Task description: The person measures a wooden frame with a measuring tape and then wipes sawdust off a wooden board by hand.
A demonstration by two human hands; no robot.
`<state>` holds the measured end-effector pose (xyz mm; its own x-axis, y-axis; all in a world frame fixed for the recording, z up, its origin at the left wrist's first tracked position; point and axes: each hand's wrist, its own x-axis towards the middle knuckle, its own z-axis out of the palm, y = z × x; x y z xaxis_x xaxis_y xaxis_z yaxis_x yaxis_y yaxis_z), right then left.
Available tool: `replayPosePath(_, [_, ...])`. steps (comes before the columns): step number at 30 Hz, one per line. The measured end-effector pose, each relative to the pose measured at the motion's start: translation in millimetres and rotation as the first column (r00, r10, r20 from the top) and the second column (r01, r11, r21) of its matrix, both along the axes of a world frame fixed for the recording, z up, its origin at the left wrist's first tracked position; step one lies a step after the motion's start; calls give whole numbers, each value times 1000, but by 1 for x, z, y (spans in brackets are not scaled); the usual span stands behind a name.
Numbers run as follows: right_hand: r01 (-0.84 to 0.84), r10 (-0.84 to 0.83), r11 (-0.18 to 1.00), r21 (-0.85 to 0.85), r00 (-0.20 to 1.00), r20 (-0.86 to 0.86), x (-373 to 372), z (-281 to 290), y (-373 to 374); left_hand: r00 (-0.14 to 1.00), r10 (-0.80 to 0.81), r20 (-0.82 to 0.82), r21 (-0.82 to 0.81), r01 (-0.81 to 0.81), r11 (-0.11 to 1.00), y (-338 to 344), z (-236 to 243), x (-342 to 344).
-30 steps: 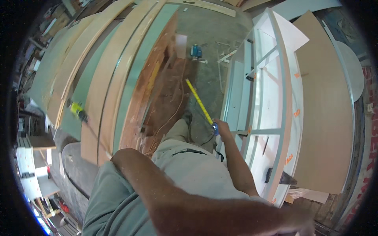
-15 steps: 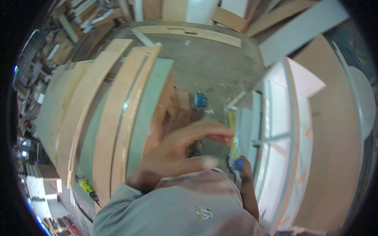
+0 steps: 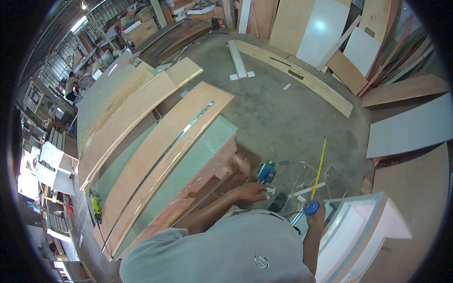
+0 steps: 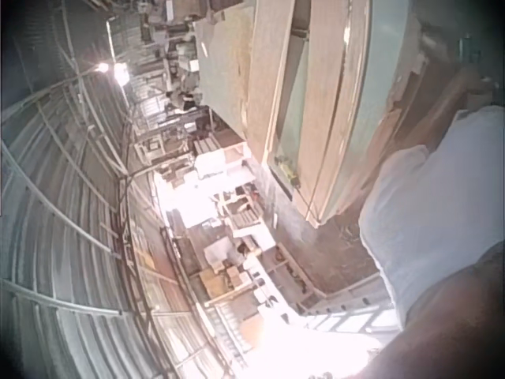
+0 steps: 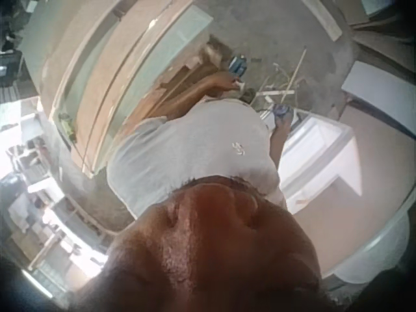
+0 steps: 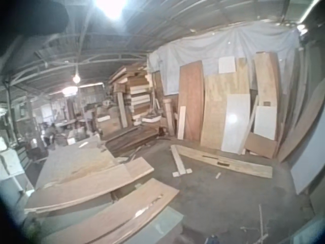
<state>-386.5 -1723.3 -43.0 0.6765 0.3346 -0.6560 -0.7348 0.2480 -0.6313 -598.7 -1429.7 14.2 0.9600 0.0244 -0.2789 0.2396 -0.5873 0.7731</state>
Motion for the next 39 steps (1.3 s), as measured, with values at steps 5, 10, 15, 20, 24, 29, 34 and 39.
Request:
replayPosePath(5, [-268, 270, 963, -30, 949, 163, 161, 48, 105, 914, 396, -83, -361, -398, 843, 21, 7, 87])
replayPosePath(10, [-467, 472, 881, -77, 855, 215, 240, 85, 211, 891, 430, -148, -459, -447, 768, 51, 37, 187])
replayPosePath(15, [-656, 688, 725, -210, 692, 216, 272, 106, 290, 816, 549, -183, -497, -558, 664, 103, 61, 270])
replayPosePath(20, [-706, 735, 670, -228, 589, 337, 335, 106, 372, 773, 583, -248, -649, -580, 492, 187, 29, 365])
replayPosePath(24, [-739, 814, 571, -359, 452, 365, 412, 106, 461, 771, 546, -327, -635, -607, 477, 276, 49, 444])
replayPosePath(29, [-750, 817, 512, -419, 274, 508, 467, 136, 605, 769, 579, -269, -735, -553, 393, 396, 54, 519])
replayPosePath(34, [-792, 822, 446, -416, 180, 540, 458, 161, 737, 673, 681, -288, -813, -548, 199, 495, 88, 517])
replayPosePath(39, [-894, 781, 156, -421, -149, 607, 427, 162, 855, 436, 824, -363, -850, -518, -101, 581, 67, 480])
